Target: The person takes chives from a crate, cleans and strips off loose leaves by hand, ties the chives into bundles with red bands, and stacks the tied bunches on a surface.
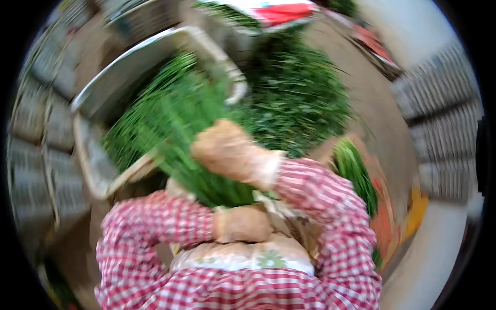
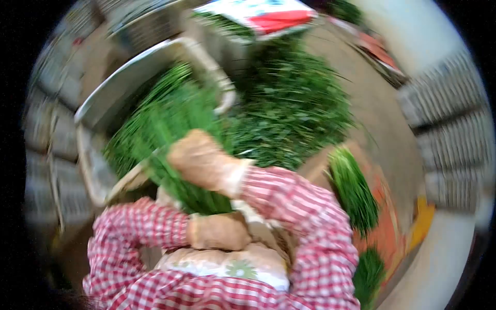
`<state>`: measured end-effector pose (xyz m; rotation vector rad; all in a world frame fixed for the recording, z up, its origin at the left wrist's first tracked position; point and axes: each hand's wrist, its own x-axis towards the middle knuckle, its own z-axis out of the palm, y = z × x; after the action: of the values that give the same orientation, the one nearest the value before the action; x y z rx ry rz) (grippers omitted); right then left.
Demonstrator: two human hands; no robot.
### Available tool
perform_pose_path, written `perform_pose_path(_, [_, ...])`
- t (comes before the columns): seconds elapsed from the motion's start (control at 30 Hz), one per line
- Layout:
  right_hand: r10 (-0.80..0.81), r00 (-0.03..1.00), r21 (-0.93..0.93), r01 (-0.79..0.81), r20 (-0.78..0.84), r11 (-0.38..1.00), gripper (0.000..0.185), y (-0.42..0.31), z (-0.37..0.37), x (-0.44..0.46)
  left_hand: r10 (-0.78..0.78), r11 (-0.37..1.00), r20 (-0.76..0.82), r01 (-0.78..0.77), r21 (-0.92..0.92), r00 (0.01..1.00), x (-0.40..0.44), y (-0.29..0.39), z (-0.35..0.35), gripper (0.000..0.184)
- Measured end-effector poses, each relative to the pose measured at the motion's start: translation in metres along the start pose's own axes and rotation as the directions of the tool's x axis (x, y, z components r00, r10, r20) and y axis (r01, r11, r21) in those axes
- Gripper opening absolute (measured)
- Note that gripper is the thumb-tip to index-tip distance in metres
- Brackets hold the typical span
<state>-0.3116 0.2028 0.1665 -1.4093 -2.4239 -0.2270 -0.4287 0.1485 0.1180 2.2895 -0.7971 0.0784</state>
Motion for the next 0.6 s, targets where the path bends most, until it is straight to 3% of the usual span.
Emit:
perform_pose_path(0.03, [0.122, 0.988, 0.16, -0.105, -0.097, 0.982, 0.015, 0.006, 0.001, 0.001, -0.041, 0.991, 0.112, 0.026, 0.128, 0.993, 0.006, 0.007, -0.015, 0.014])
perform_pose_path(0.1, [0.453, 0.798, 0.327, -0.338, -0.397, 0.883, 0.016, 0.024, -0.008, 0.017, 0.046, 0.992, -0.007, -0.045, 0.117, 0.999, 0.005, 0.005, -0.023, 0.013])
perform_pose_path(0.13, [0.572, 0.649, 0.398, -0.414, -0.501, 0.819, 0.017, 0.044, -0.027, 0.022, -0.142, 0.97, 0.161, 0.104, 0.221, 0.977, 0.016, 0.015, -0.034, 0.013])
perform_pose_path(0.2, [0.765, 0.435, 0.602, -0.474, -0.475, 0.643, 0.025, 0.09, -0.06, 0.011, -0.285, 0.918, 0.52, 0.074, 0.389, 0.805, 0.037, 0.021, -0.071, 0.017])
perform_pose_path(0.23, [0.8, 0.344, 0.578, -0.558, -0.492, 0.595, 0.033, 0.121, -0.049, -0.002, -0.253, 0.922, 0.545, 0.027, 0.387, 0.8, 0.038, 0.027, -0.094, 0.017])
perform_pose_path(0.27, [0.894, 0.29, 0.623, -0.641, -0.343, 0.447, 0.044, 0.126, -0.061, -0.022, -0.166, 0.888, 0.232, 0.043, 0.458, 0.959, 0.033, 0.031, -0.12, 0.019])
perform_pose_path(0.3, [0.957, 0.226, 0.63, -0.72, -0.183, 0.291, 0.059, 0.13, -0.075, -0.042, -0.04, 0.858, -0.108, 0.089, 0.506, 0.993, 0.021, 0.027, -0.145, 0.022])
perform_pose_path(0.33, [0.958, 0.276, 0.593, -0.786, 0.08, 0.177, 0.065, 0.133, -0.089, -0.058, -0.129, 0.81, -0.334, 0.294, 0.508, 0.934, 0.002, 0.025, -0.16, 0.022])
perform_pose_path(0.4, [0.75, 0.649, 0.944, -0.157, -0.124, 0.292, 0.086, 0.145, -0.077, -0.079, -0.281, 0.704, -0.722, 0.647, 0.292, 0.632, -0.037, 0.022, -0.191, 0.029])
perform_pose_path(0.43, [0.654, 0.709, 0.961, 0.138, -0.265, 0.239, 0.097, 0.116, -0.098, -0.079, -0.096, 0.71, -0.733, 0.562, 0.424, 0.674, -0.021, 0.027, -0.208, 0.03])
perform_pose_path(0.5, [0.422, 0.784, 0.867, 0.285, -0.456, 0.408, 0.121, 0.069, -0.127, -0.062, 0.264, 0.634, -0.674, 0.402, 0.66, 0.69, 0.015, 0.036, -0.243, 0.039])
perform_pose_path(0.53, [0.281, 0.77, 0.707, 0.291, -0.573, 0.645, 0.138, 0.059, -0.116, -0.044, 0.439, 0.557, -0.605, 0.326, 0.764, 0.664, 0.035, 0.036, -0.257, 0.045])
perform_pose_path(0.57, [0.302, 0.83, 0.492, -0.038, -0.469, 0.87, 0.149, 0.047, -0.112, -0.033, 0.6, 0.46, -0.51, 0.256, 0.85, 0.616, 0.055, 0.033, -0.265, 0.052])
perform_pose_path(0.6, [0.321, 0.804, 0.421, -0.098, -0.501, 0.902, 0.152, 0.045, -0.096, -0.022, 0.58, 0.533, -0.547, 0.226, 0.815, 0.604, 0.093, 0.042, -0.246, 0.04])
